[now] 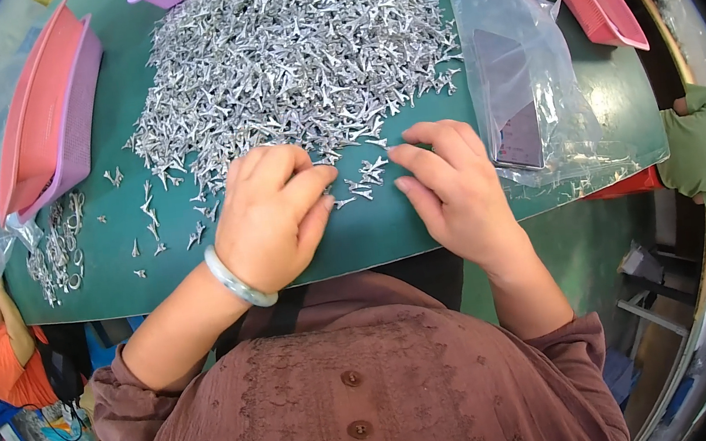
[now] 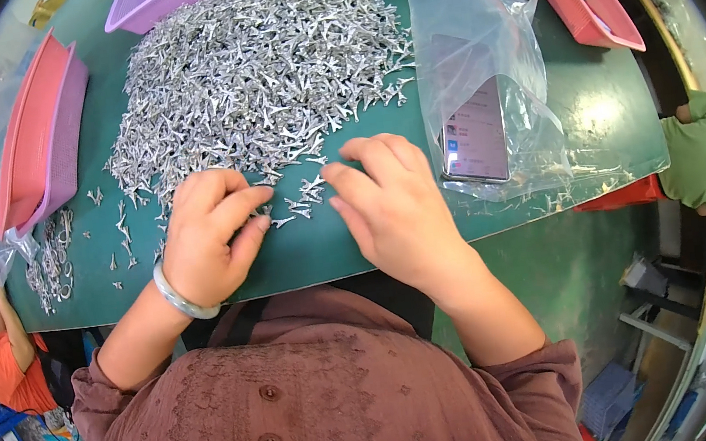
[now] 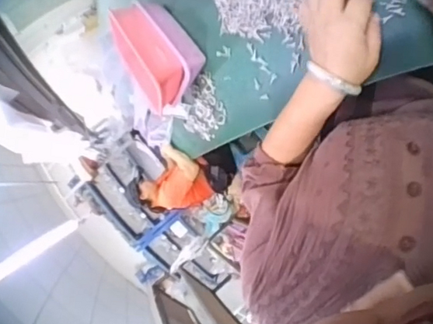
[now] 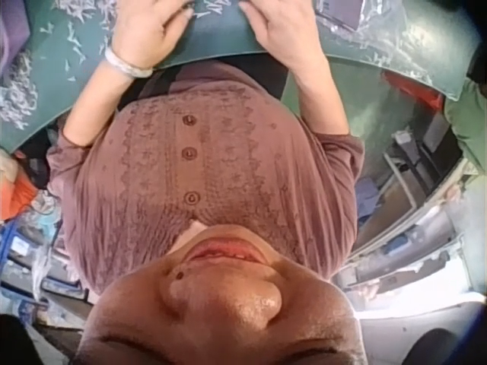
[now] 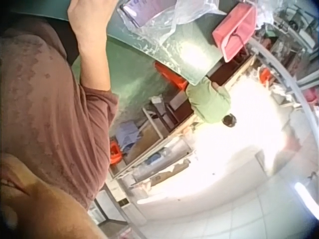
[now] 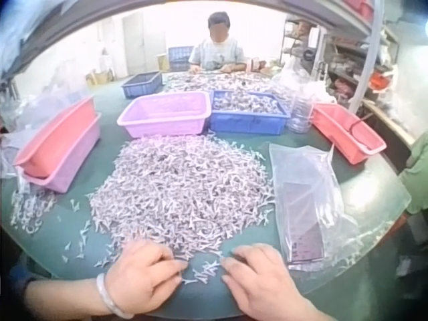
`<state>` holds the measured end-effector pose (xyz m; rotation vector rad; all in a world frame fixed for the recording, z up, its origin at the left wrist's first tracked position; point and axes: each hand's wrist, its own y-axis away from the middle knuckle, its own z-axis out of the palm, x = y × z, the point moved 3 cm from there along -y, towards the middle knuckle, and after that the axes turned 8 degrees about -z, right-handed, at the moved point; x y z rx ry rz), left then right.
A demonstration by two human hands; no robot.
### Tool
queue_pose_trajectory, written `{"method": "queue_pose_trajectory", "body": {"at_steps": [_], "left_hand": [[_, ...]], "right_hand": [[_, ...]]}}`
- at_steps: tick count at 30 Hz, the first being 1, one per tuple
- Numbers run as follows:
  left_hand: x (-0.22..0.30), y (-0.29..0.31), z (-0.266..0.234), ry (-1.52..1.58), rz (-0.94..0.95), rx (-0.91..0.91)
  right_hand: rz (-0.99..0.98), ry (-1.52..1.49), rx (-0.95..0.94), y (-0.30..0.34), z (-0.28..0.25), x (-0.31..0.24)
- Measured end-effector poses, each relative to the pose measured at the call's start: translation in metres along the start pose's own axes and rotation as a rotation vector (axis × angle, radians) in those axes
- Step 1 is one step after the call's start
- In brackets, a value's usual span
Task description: The person taps and operates a smartphone placed inside a clear plastic bag and sorts small metal figurines across the table by hand.
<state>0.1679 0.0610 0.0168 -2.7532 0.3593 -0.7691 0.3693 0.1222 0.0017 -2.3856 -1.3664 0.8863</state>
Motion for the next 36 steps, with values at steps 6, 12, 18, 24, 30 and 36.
{"method": "queue_pose_trajectory", "body": {"at_steps": [6, 12, 18, 24, 30, 36], "left_hand": [[0.003, 0.013, 0.010, -0.035, 0.011, -0.011], [0.008, 0.010, 0.010, -0.001, 0.006, 0.010], [0.011, 0.005, 0.018, -0.014, 0.039, 0.064], [0.013, 0.004, 0.019, -0.024, 0.058, 0.041], [0.013, 0.008, 0.017, -0.018, 0.073, 0.032], [0.008, 0.010, 0.013, 0.010, 0.020, 0.062]], "right_hand": [[-0.003, 0.059, -0.003, -0.005, 0.012, 0.001], [0.054, 0.071, -0.018, -0.006, 0.007, 0.001], [0.006, 0.044, -0.002, -0.011, 0.009, -0.006], [0.071, 0.127, -0.039, -0.002, -0.002, 0.001], [0.002, 0.047, -0.037, -0.009, 0.003, -0.006], [-0.018, 0.039, -0.062, -0.011, 0.010, -0.008]]}}
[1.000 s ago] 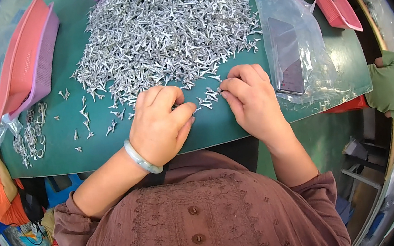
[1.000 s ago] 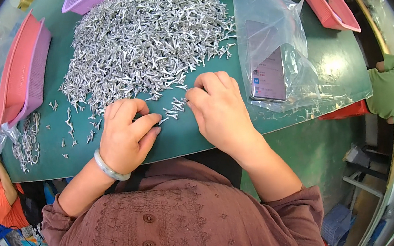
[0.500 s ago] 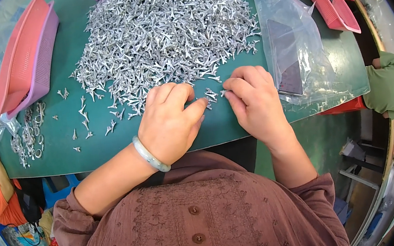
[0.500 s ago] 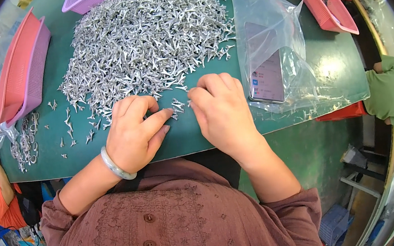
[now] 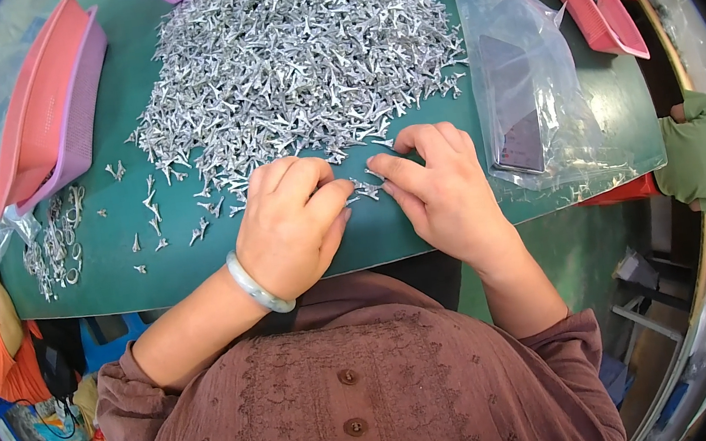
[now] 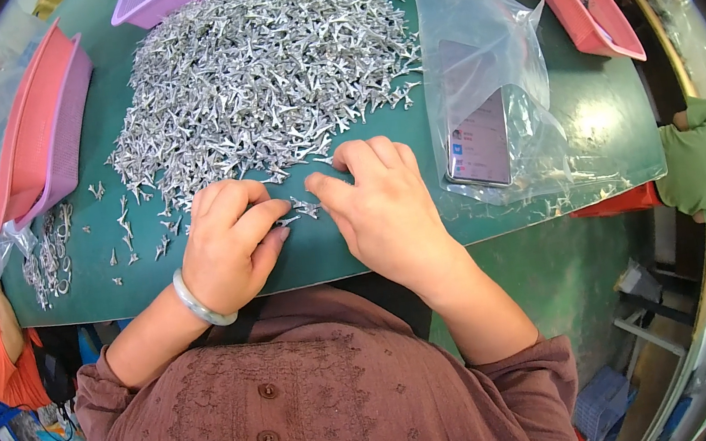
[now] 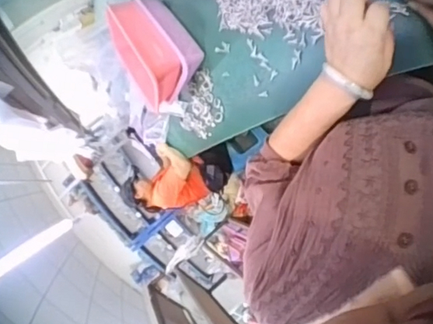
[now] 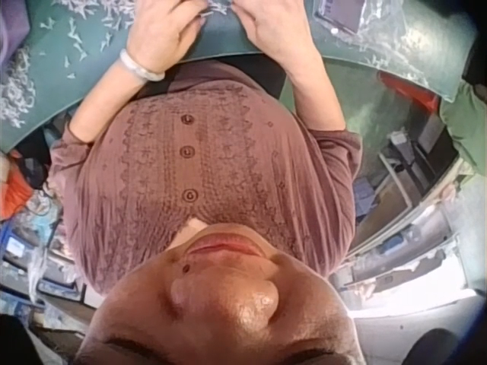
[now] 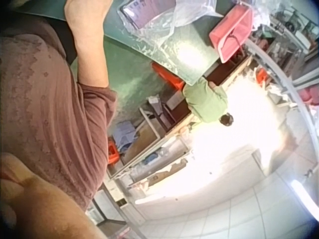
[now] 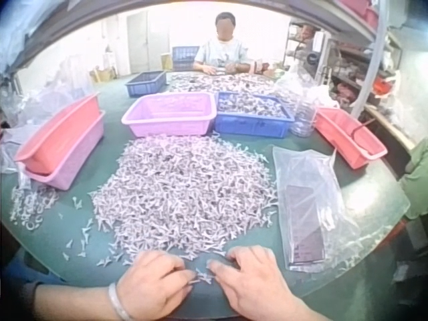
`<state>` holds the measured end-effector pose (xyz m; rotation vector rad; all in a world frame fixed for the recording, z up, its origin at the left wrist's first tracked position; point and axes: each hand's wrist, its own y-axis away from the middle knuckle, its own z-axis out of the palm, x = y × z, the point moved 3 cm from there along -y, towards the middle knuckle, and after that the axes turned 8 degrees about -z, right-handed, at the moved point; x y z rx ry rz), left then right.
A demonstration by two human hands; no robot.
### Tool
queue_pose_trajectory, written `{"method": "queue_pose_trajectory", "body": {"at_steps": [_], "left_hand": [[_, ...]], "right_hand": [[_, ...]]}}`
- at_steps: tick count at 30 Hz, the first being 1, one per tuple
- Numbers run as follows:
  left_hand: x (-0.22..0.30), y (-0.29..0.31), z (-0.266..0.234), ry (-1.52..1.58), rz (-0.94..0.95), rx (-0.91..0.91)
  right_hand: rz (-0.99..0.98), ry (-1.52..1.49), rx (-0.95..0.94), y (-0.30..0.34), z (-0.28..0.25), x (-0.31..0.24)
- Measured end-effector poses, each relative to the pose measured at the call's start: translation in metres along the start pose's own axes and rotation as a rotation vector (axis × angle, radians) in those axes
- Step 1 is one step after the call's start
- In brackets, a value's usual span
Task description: The person taps and operates a smartphone placed inside a clear plastic bag and sorts small metal figurines across the table by hand.
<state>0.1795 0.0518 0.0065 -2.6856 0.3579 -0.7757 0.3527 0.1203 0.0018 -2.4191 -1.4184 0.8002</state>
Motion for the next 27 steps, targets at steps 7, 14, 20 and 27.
{"method": "queue_pose_trajectory", "body": {"at_steps": [7, 14, 20, 27], "left_hand": [[-0.001, 0.002, -0.003, -0.014, -0.011, -0.024], [-0.003, 0.005, 0.001, -0.032, 0.016, -0.001], [-0.001, 0.006, 0.002, -0.010, 0.017, -0.016], [0.002, 0.004, -0.001, 0.037, -0.044, 0.016]], "right_hand": [[0.023, 0.017, -0.025, 0.002, -0.010, 0.000], [-0.012, -0.045, -0.030, 0.001, -0.001, -0.007], [-0.018, -0.018, 0.003, 0.005, 0.000, -0.002], [-0.015, -0.015, -0.021, 0.003, -0.008, -0.004]]}}
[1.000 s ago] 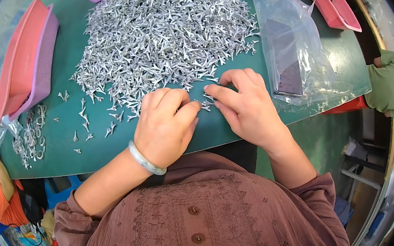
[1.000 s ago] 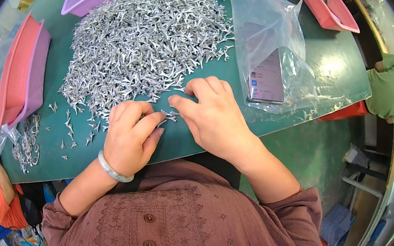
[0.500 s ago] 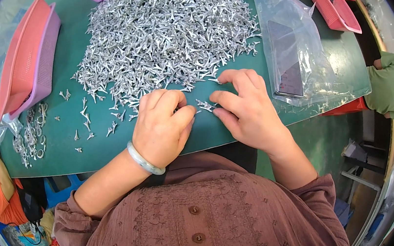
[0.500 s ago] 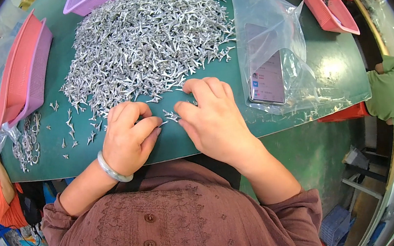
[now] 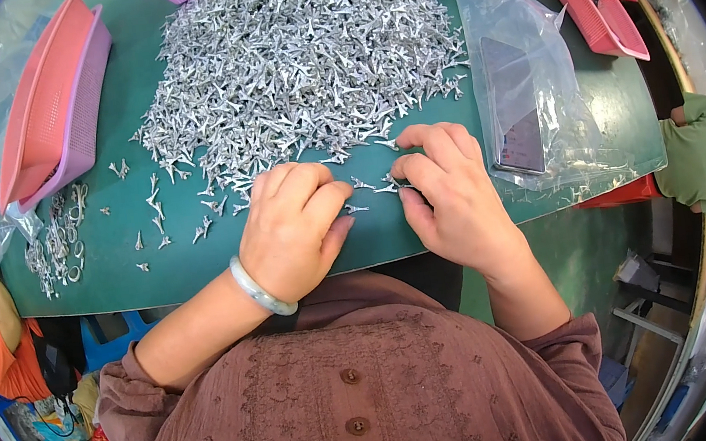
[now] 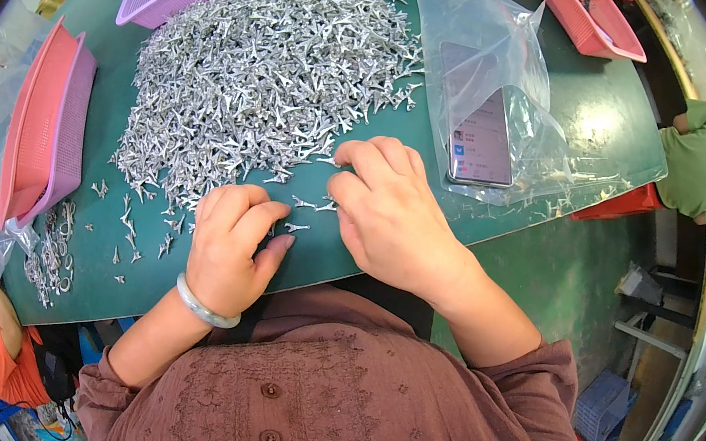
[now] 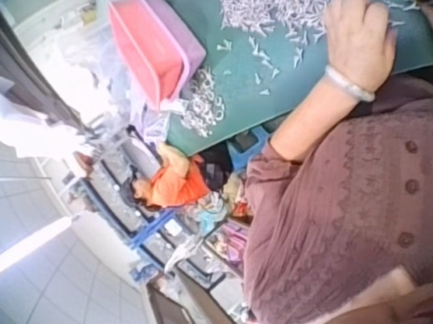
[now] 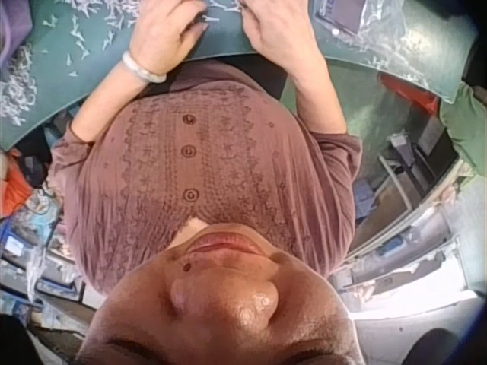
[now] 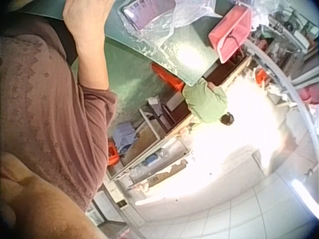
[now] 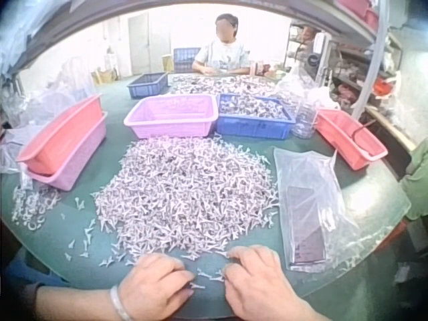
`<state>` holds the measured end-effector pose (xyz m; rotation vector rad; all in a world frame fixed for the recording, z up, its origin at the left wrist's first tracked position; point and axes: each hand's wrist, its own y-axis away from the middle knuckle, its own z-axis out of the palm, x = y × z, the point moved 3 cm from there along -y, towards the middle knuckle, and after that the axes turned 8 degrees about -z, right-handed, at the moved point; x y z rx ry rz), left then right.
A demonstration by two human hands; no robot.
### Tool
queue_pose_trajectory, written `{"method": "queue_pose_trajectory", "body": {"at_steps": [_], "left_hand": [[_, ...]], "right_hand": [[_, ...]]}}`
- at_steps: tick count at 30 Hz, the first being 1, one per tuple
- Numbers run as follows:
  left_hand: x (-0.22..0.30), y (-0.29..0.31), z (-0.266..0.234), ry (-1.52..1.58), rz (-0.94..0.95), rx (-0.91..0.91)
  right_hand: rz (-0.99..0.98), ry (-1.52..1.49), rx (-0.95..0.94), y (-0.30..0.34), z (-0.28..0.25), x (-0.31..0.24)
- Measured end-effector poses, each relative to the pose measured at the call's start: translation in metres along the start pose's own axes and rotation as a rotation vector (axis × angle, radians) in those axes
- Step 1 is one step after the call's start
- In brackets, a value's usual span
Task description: The person taps and operates a smartphone placed inside a clear plastic bag and sorts small metal figurines across the table by hand.
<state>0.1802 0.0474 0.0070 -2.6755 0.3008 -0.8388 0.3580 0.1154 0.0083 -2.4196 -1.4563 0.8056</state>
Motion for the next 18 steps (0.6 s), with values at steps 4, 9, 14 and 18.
{"method": "queue_pose_trajectory", "body": {"at_steps": [4, 9, 14, 18], "left_hand": [[-0.003, 0.001, -0.003, -0.001, -0.004, -0.023], [-0.002, 0.002, 0.002, -0.025, 0.038, -0.020], [0.000, 0.001, 0.003, -0.007, 0.036, -0.020], [-0.006, 0.004, -0.008, -0.018, 0.007, -0.002]], "right_hand": [[-0.004, -0.021, -0.014, -0.001, 0.002, -0.002], [-0.043, 0.016, -0.021, -0.003, 0.004, -0.002], [-0.045, -0.079, -0.025, -0.010, 0.007, -0.009], [-0.064, -0.062, -0.054, -0.011, 0.010, -0.014]]}}
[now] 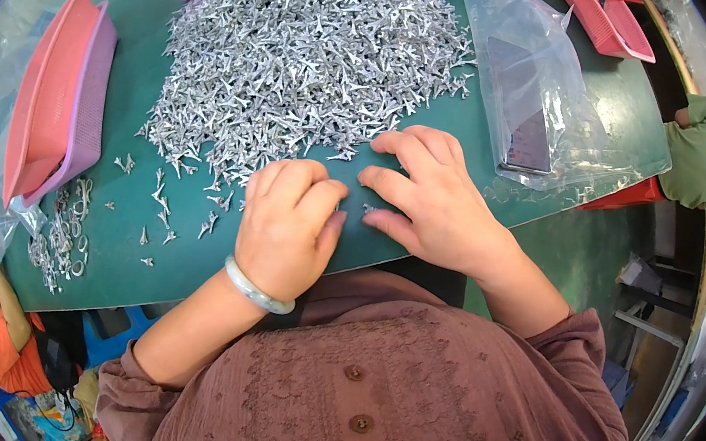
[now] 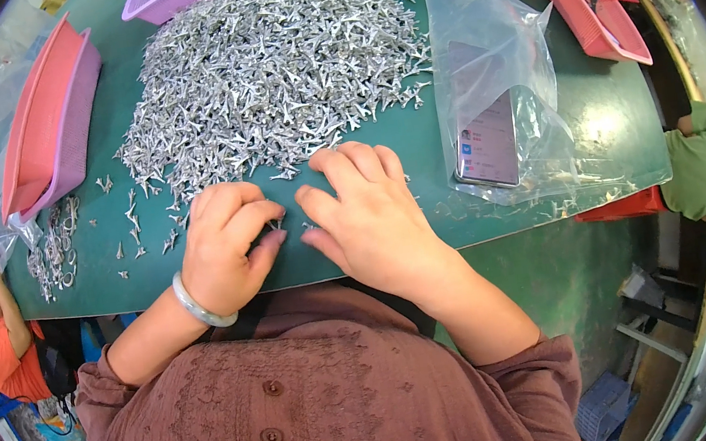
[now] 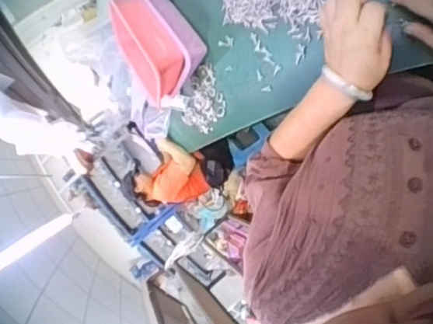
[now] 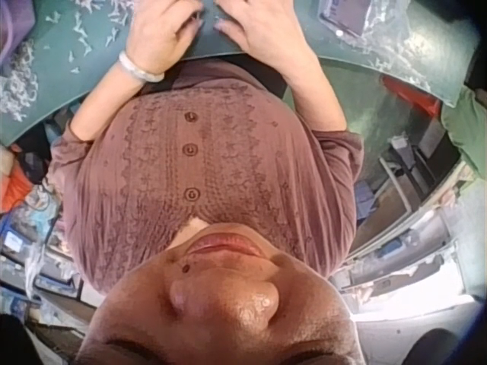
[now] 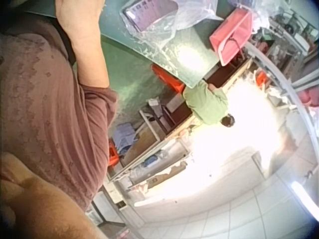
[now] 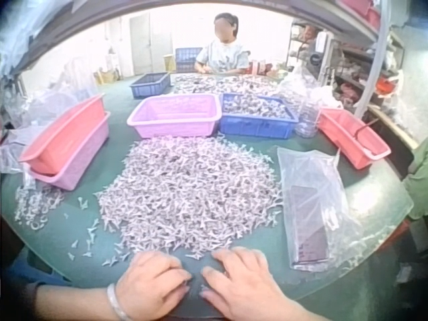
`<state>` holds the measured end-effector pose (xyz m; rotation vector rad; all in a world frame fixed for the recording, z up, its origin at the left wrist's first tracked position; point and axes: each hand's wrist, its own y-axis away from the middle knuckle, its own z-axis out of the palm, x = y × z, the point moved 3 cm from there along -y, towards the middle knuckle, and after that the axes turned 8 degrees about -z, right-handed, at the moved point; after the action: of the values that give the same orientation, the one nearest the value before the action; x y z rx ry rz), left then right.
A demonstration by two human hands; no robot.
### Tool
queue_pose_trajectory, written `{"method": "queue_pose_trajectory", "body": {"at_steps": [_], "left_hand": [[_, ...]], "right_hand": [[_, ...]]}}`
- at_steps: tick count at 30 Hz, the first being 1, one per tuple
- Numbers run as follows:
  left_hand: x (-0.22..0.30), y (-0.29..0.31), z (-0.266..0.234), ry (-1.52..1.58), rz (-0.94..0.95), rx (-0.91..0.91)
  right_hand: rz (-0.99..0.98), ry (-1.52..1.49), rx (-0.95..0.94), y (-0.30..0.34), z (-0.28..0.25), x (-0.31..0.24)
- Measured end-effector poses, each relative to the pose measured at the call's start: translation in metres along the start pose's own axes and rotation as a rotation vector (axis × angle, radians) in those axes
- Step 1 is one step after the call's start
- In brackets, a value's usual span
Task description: The person taps and operates a smartphone placed inside a clear plastic bag and sorts small metal figurines across the table by hand.
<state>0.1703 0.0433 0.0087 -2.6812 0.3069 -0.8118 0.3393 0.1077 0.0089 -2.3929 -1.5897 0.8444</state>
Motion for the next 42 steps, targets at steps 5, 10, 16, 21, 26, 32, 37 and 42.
{"method": "queue_pose_trajectory", "body": {"at_steps": [5, 10, 16, 21, 26, 32, 37, 42], "left_hand": [[-0.012, 0.009, -0.017, -0.041, -0.064, 0.009], [-0.017, 0.014, -0.018, -0.078, -0.092, -0.005], [-0.015, 0.012, -0.013, -0.080, -0.067, -0.010], [-0.017, 0.012, -0.011, -0.055, -0.057, 0.029], [-0.015, 0.011, -0.010, -0.052, -0.022, 0.020], [-0.023, 0.017, -0.021, -0.060, -0.110, 0.070], [-0.026, 0.023, -0.029, -0.097, -0.143, 0.065], [-0.029, 0.030, -0.031, -0.100, -0.168, 0.040]], "right_hand": [[-0.020, 0.065, -0.007, 0.003, -0.003, 0.006], [-0.047, -0.011, 0.029, -0.007, 0.000, -0.005], [-0.073, 0.004, 0.029, -0.015, 0.013, -0.010], [-0.090, 0.079, -0.032, -0.012, 0.011, -0.005], [-0.045, -0.020, 0.003, -0.018, 0.015, -0.016], [-0.060, 0.030, 0.016, -0.017, 0.025, -0.016], [-0.068, 0.074, 0.003, -0.018, 0.020, -0.015], [-0.109, 0.048, 0.013, -0.019, 0.027, -0.017]]}}
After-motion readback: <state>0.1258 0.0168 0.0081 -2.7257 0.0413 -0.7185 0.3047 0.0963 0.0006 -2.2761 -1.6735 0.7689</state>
